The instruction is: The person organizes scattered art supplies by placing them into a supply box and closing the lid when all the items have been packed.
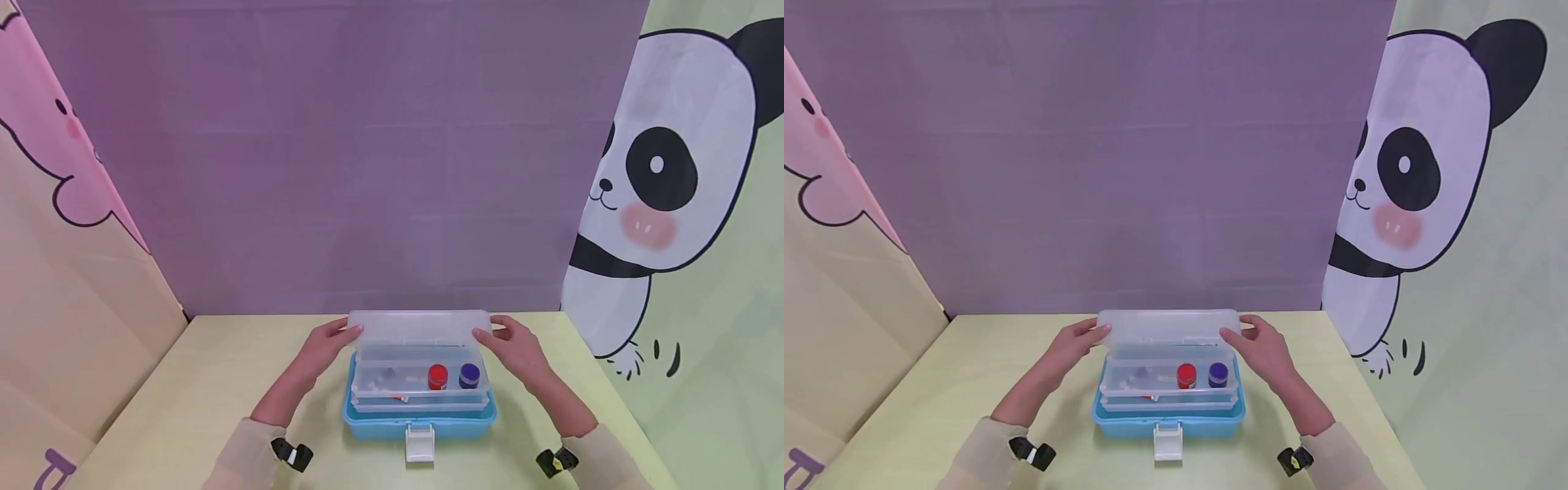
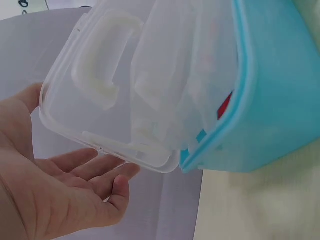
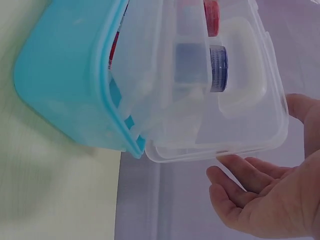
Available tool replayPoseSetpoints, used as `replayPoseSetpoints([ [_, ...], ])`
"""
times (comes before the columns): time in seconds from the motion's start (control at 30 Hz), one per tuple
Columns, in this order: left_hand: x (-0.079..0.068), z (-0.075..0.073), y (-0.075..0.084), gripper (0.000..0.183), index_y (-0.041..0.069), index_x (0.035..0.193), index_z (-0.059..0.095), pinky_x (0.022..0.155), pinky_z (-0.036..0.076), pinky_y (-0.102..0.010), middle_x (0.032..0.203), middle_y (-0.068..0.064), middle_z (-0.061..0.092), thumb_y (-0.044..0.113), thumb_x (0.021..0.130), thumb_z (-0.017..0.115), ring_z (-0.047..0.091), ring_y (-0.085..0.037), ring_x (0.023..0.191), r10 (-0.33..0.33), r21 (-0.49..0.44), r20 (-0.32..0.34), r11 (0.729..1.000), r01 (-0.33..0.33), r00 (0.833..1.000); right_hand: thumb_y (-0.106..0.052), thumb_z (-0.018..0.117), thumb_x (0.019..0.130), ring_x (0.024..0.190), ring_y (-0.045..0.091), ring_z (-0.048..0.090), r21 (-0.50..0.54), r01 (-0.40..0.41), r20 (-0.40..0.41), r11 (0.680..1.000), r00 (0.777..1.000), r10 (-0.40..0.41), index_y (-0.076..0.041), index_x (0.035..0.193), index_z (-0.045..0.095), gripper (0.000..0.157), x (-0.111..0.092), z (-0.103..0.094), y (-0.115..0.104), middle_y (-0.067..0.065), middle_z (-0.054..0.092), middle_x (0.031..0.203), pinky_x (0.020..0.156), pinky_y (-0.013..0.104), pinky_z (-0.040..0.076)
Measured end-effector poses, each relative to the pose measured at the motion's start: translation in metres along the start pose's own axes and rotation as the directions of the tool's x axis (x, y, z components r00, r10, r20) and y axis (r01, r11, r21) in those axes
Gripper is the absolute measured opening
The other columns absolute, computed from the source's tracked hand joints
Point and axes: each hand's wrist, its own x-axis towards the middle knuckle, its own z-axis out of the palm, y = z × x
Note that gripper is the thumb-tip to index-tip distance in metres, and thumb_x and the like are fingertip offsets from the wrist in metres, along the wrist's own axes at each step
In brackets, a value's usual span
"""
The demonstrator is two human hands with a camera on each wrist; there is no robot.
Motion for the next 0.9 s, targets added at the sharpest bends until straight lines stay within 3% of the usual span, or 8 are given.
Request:
replayPoseSetpoints([
  [0.23,-0.009,0.001,-0.007,0.076,0.025,0.133,0.036,0.093,0.035,-0.044,0.128,0.000,0.042,0.060,0.070,0.060,0.041,-0.019,0.117,0.062,-0.015,0.015,0.998,-0.062,0.998,-0.061,0.059,0.070,0.102,0.023,0.052,-0.011,-0.003,0.026,1.000,1.000,0.003,-0.016,0.126,0.042,0.074,-0.010,-0.003,-0.002,0.007,0.053,0.114,0.076,0.037,0.047],
  [0.4,-0.016,0.004,-0.015,0.070,0.032,0.132,0.034,0.090,0.039,-0.042,0.124,0.000,0.046,0.056,0.072,0.061,0.045,-0.017,0.113,0.116,-0.016,0.019,0.993,-0.116,0.993,-0.059,0.061,0.071,0.099,0.023,0.053,-0.032,0.034,0.017,0.999,0.999,-0.034,-0.015,0.125,0.044,0.071,-0.019,0.000,0.002,0.007,0.056,0.109,0.074,0.039,0.048],
  [0.6,-0.021,0.008,-0.019,0.070,0.029,0.134,0.033,0.087,0.042,-0.039,0.120,-0.002,0.051,0.050,0.074,0.062,0.049,-0.019,0.109,0.168,-0.024,0.026,0.986,-0.167,0.985,-0.058,0.061,0.071,0.100,0.022,0.053,-0.045,0.086,0.016,0.995,0.996,-0.085,-0.022,0.125,0.043,0.068,-0.022,0.003,0.012,0.003,0.057,0.109,0.073,0.037,0.048],
  [0.73,-0.028,0.008,-0.018,0.068,0.030,0.135,0.032,0.086,0.043,-0.038,0.125,-0.002,0.047,0.046,0.077,0.062,0.045,-0.021,0.114,0.178,-0.037,0.046,0.984,-0.176,0.983,-0.055,0.062,0.072,0.100,0.021,0.053,-0.038,0.127,0.006,0.991,0.992,-0.127,-0.025,0.127,0.041,0.066,-0.025,0.005,0.018,0.002,0.058,0.108,0.072,0.036,0.048],
  [0.9,-0.035,0.011,-0.023,0.066,0.034,0.134,0.032,0.090,0.039,-0.041,0.130,-0.003,0.043,0.046,0.077,0.062,0.041,-0.023,0.118,0.174,-0.016,0.044,0.985,-0.173,0.984,-0.055,0.062,0.072,0.105,0.027,0.051,-0.042,0.119,-0.003,0.992,0.993,-0.119,-0.024,0.130,0.039,0.070,-0.031,0.012,0.024,0.007,0.057,0.110,0.077,0.043,0.047],
])
